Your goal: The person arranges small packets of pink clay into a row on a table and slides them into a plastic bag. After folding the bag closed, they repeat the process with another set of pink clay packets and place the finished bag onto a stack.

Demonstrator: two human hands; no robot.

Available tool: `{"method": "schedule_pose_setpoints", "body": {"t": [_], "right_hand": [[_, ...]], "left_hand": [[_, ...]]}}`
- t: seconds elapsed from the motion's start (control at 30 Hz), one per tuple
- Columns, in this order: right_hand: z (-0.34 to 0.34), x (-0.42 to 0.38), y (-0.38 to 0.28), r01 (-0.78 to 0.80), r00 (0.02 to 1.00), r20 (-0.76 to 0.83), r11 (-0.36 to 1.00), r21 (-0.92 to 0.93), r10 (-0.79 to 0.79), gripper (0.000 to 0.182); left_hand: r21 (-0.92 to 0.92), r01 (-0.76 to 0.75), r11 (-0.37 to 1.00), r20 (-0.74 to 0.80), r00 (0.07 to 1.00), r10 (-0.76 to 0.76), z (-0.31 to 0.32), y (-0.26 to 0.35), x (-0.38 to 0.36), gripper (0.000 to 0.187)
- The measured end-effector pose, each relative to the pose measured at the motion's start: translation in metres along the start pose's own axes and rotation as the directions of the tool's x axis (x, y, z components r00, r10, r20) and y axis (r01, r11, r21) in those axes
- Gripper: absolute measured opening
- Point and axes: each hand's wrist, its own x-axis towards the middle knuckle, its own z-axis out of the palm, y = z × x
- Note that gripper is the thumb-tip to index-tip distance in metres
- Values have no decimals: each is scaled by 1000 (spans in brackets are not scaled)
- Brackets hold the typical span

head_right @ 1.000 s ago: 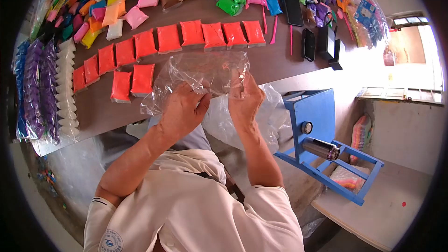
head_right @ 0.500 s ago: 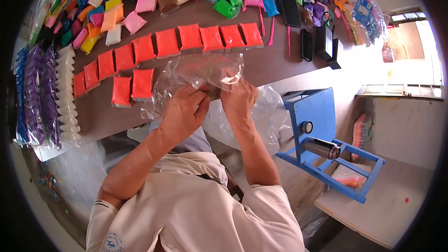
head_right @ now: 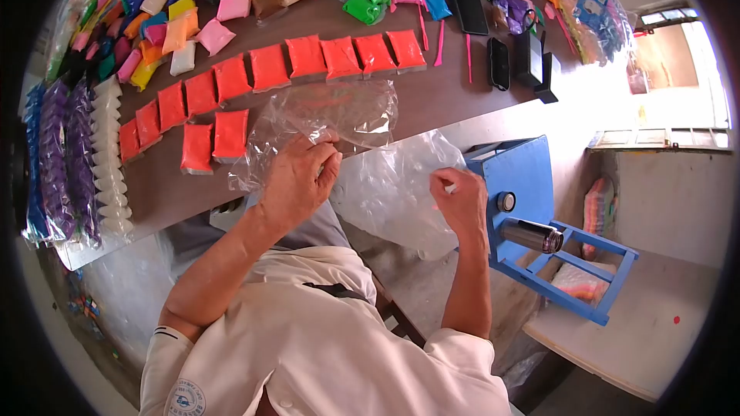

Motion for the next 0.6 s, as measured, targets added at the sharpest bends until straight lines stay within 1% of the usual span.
{"method": "schedule_pose_setpoints", "body": {"t": [0.03, 0.07, 0.1, 0.13, 0.17, 0.2, 0.23, 0.27, 0.3, 0.33, 0.37, 0.4, 0.43, 0.5, 0.53, 0.57, 0.6], "right_hand": [[0, 1, -11, 2, 1000, 1, 1000, 4, -3, 24], [1, 2, -18, 120, 982, -145, 992, -22, -122, 29], [3, 6, -28, 233, 927, -287, 970, -65, -242, 35], [7, 10, -47, 382, 813, -414, 911, -154, -410, 37], [11, 15, -66, 501, 654, -510, 825, -261, -558, 39], [15, 21, -83, 510, 650, -511, 821, -257, -563, 39], [19, 27, -99, 593, 605, -513, 775, -219, -608, 36], [21, 33, -109, 668, 559, -519, 722, -179, -646, 34], [24, 46, -108, 672, 558, -520, 720, -176, -647, 34], [29, 63, -102, 734, 550, -423, 658, -167, -721, 30], [32, 72, -99, 792, 527, -320, 591, -150, -787, 27], [32, 65, -112, 739, 608, -374, 671, -55, -700, 17], [28, 62, -119, 745, 604, -371, 665, -52, -706, 17], [21, 57, -128, 648, 749, -242, 758, 74, -616, 16], [20, 58, -130, 665, 731, -262, 744, 65, -630, 18], [20, 60, -127, 671, 727, -260, 738, 69, -636, 18], [20, 64, -121, 661, 744, -235, 742, 114, -626, 18]], "left_hand": [[5, 0, 1000, 0, 1000, 0, 0, 0, 0, 9], [16, -17, 1000, 3, 1000, 17, 0, 1, 0, 8], [29, -36, 999, 3, 999, 36, 0, 2, 1, 7], [38, -41, 998, -1, 999, 41, -1, 2, 2, 7], [9, -67, 998, -7, 998, 67, -2, 3, 1, 6], [-20, -90, 996, -15, 996, 90, -4, 4, 0, 6], [-11, -87, 996, -20, 996, 87, -9, 7, -1, 6], [3, -31, 1000, 56, 998, 31, -15, 13, -3, 6], [21, 23, 1000, 130, 991, -26, -22, 18, -5, 6], [26, 24, 999, 126, 992, -27, -27, 20, -8, 6], [-7, -16, 1000, 55, 998, 16, -34, 21, -11, 6], [-36, -56, 998, -19, 998, 56, -43, 22, -15, 6], [-30, -52, 998, -25, 998, 51, -55, 23, -19, 6], [-11, -16, 1000, -90, 996, 15, -88, 23, -29, 7], [-5, -13, 1000, -95, 995, 13, -102, 21, -36, 7], [19, 58, 998, -125, 991, -55, -117, 19, -45, 7], [41, 130, 991, -155, 980, -122, -130, 17, -53, 8]]}}
